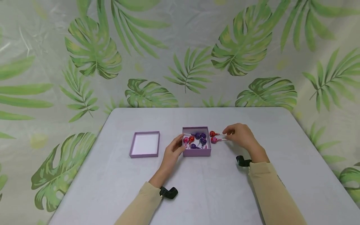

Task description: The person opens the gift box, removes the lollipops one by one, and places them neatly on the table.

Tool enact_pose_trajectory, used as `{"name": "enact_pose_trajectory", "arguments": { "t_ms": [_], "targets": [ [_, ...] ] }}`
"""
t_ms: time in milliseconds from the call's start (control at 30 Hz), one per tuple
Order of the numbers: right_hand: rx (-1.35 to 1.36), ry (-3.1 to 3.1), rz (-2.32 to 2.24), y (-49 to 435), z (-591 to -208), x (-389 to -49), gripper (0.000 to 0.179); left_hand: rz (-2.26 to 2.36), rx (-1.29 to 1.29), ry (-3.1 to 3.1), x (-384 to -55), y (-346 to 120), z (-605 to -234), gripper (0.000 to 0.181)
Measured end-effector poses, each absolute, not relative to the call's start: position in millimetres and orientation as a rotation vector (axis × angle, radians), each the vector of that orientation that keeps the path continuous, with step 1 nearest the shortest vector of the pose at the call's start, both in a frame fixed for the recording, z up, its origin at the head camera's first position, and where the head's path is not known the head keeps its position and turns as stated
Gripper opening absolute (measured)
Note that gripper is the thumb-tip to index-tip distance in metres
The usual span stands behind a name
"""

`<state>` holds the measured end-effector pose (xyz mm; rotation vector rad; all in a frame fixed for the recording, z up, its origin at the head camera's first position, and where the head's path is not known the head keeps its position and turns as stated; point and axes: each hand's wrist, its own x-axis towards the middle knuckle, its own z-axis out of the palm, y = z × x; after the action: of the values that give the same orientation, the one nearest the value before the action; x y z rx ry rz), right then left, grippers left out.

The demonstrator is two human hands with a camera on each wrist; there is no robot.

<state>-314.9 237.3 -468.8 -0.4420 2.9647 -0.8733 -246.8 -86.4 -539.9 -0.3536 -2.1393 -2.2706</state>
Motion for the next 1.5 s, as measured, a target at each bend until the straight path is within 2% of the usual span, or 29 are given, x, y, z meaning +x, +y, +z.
{"name": "enact_pose_trajectory", "arguments": {
  "t_ms": [767,1067,1500],
  "targets": [
    [-0.553,3.032,-0.969,197,-436,-295,0.018,-2.245,-0.329,-2.167,-246,-92,-540,0.052],
    [-0.666,3.016,-0.984,172,-438,-291,0.024,-2.225,-0.320,-2.187,-245,-94,-540,0.052],
    [-0.683,3.006,-0.824,140,-447,-290,0.027,-2.237,-0.354,-2.190,-247,-89,-539,0.052]
  ]
}}
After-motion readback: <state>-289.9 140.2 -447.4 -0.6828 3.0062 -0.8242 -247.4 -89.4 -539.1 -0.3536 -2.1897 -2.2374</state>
